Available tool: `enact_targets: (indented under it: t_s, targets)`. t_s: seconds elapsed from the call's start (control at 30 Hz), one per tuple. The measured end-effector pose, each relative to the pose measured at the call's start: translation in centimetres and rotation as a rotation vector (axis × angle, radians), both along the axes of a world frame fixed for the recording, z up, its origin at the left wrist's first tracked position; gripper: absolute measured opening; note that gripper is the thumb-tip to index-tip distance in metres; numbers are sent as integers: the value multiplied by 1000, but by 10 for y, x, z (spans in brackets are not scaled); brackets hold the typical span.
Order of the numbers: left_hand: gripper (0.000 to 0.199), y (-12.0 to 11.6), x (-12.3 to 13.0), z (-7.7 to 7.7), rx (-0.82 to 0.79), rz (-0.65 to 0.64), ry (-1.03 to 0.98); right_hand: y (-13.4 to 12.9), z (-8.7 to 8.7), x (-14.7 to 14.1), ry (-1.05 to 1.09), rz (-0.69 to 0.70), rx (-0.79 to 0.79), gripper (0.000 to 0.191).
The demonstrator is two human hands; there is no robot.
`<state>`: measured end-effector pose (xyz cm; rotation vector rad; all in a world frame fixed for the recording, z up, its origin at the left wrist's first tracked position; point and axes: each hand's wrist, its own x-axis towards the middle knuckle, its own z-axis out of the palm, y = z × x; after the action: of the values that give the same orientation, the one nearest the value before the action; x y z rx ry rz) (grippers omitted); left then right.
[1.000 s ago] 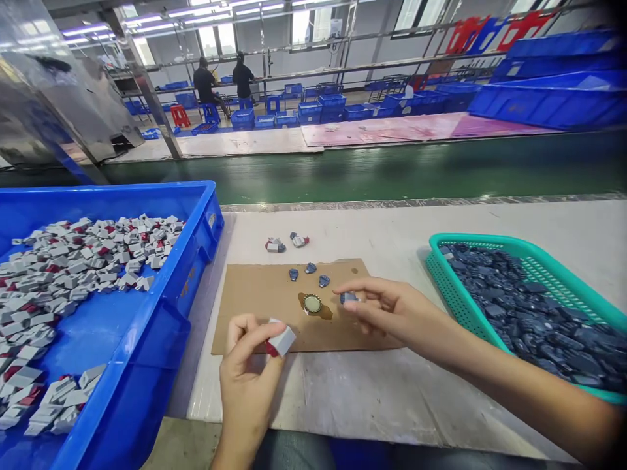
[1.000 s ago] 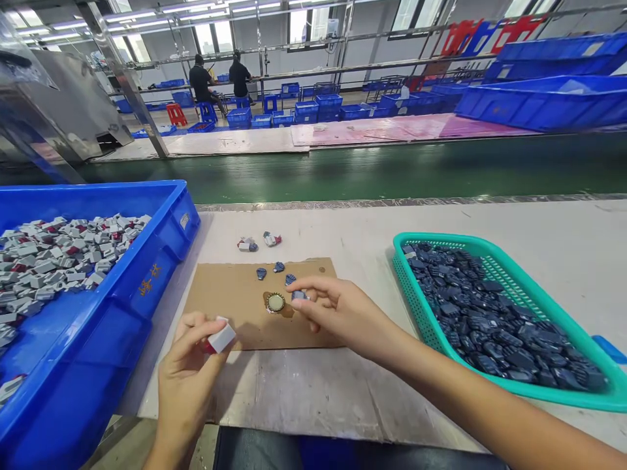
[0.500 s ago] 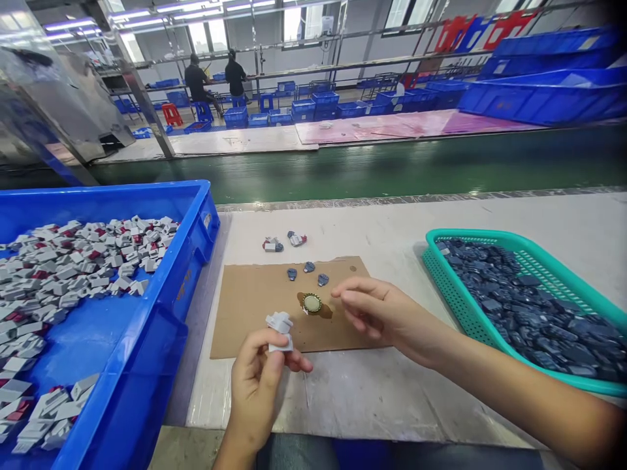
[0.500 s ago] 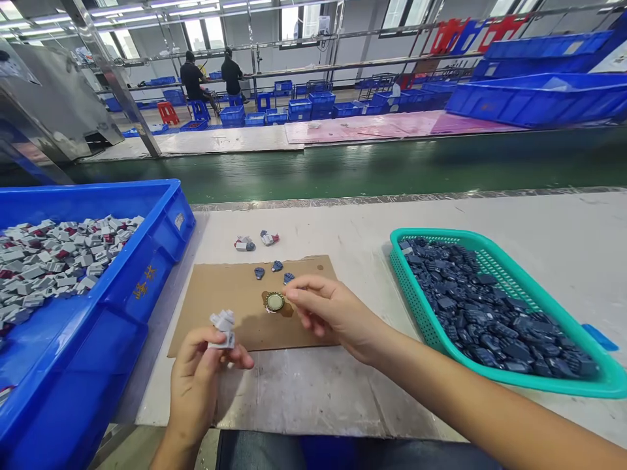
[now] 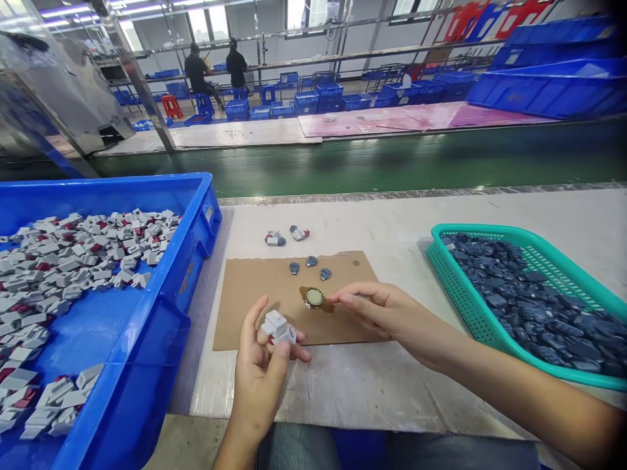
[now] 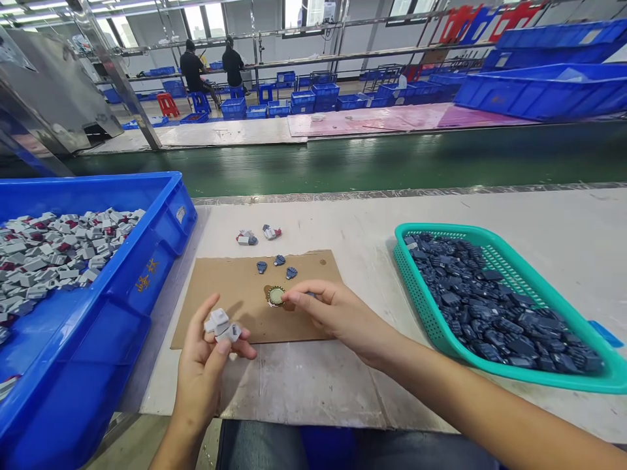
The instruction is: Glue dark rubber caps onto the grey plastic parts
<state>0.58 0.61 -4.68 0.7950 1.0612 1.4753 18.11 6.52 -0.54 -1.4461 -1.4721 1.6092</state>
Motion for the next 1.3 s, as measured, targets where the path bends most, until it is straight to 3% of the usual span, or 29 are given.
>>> enact_targets:
  t_s: [0.13,0.23,0.37,0.5,0.73,0.8,0.93,1.0,1.13,1.3]
  targets:
    - [36,4,-2,-1,-72,24,30,-4,4,3,2,-70,-61,33]
    - [26,8,-5,-5,-106,13,25,-7,8,5,3,-85,-95,41]
    - [26,11,-11,-9,-70,56,61,-5,6,5,-54,-36,21,48]
    - [26,11,-14,-12,-79,83,45,1,-3,4,-159,-31,220,40]
    - [24,9,-9,-6,-114,68,-8,6,-9,0,-148,193,194,35]
    - [24,8,-8,-4,-123,68,-4,8,-10,-2,-250,223,324,31]
    - [22,8,-9,-6,-117,40,26,16,-14,-3,-452,286,760,27]
    - [23,9,-12,-10,-102,-6,50,19,-16,-3,-484,274,825,30]
    - [24,10,-15,-15,-90,-78,79,24,-17,-6,-536,273,818,31]
    - [21,8,-11,-10,-112,-38,53,29,-9,-7,-568,247,661,20]
